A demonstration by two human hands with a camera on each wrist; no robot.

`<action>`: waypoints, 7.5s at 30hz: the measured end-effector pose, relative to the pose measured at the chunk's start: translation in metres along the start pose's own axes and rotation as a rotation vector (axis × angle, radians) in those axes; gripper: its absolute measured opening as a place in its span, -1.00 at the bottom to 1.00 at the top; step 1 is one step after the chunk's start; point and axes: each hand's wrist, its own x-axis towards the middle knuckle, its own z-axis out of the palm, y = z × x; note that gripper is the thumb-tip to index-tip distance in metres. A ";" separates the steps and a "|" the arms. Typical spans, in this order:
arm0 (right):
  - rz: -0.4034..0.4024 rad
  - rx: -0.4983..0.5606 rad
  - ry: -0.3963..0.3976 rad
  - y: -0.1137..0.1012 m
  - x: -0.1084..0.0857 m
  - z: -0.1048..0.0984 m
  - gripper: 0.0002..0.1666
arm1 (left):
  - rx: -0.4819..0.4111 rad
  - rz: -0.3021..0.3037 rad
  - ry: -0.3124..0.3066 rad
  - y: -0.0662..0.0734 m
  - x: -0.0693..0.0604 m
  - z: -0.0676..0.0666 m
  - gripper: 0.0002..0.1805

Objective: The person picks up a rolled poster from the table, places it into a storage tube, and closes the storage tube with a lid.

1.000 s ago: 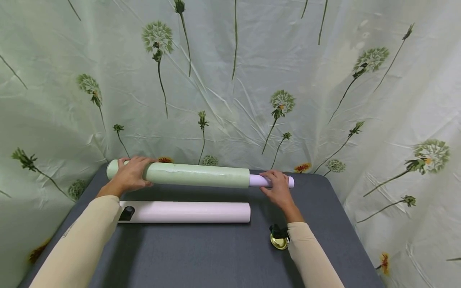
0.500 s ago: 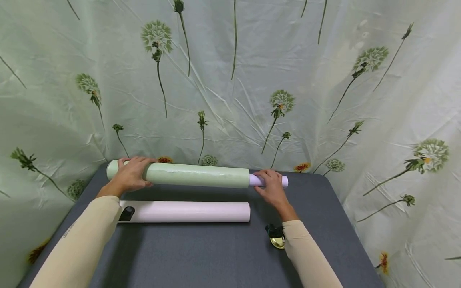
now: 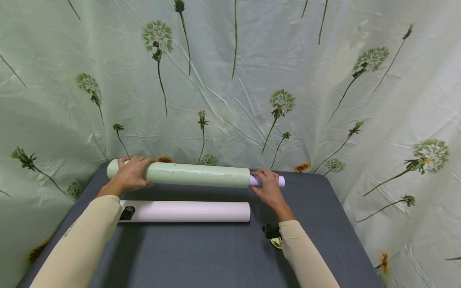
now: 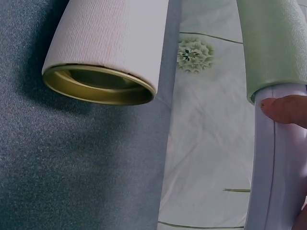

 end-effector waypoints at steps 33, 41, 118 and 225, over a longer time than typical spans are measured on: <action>-0.025 -0.009 -0.022 -0.008 0.004 0.004 -0.55 | 0.007 0.005 0.005 -0.001 -0.002 0.001 -0.22; -0.025 -0.013 -0.037 -0.009 0.004 -0.002 -0.51 | 0.003 -0.001 -0.004 0.000 -0.002 0.000 -0.21; 0.572 1.255 0.075 0.071 -0.043 -0.035 -0.57 | -0.015 0.005 0.002 0.000 -0.006 0.006 -0.23; 0.466 1.138 -0.081 0.028 -0.020 0.006 -0.49 | -0.033 -0.002 0.011 0.004 -0.012 0.014 -0.23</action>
